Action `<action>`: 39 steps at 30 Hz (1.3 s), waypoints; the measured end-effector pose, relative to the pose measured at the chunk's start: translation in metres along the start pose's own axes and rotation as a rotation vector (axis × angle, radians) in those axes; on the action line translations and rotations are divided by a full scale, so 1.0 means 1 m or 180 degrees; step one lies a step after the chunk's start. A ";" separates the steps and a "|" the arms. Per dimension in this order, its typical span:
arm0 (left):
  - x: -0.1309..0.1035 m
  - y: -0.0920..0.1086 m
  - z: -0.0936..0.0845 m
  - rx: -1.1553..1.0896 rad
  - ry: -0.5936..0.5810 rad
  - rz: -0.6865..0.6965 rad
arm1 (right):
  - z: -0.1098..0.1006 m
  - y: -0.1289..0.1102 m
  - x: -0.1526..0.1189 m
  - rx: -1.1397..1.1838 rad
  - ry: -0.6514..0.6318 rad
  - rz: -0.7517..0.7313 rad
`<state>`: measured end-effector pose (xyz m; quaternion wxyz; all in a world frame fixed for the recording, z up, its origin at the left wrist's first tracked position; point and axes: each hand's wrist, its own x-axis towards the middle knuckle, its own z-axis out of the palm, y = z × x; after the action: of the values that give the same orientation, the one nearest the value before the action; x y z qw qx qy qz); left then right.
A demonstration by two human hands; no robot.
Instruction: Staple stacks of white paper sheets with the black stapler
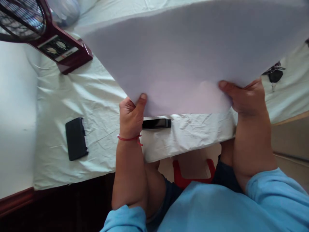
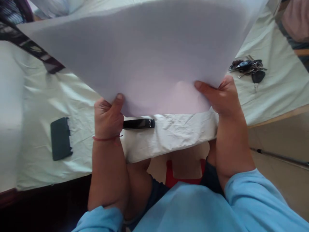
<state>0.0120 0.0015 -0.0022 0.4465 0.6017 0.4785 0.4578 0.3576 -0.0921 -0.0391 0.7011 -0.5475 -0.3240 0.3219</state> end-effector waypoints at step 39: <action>0.000 -0.008 -0.008 0.1201 -0.0142 -0.0143 | -0.015 -0.015 0.010 -0.0196 0.0313 0.0600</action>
<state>0.0029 0.0037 -0.0084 0.3464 0.6739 0.5591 0.3366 0.3767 -0.0951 -0.0265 0.6657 -0.6120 -0.2460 0.3490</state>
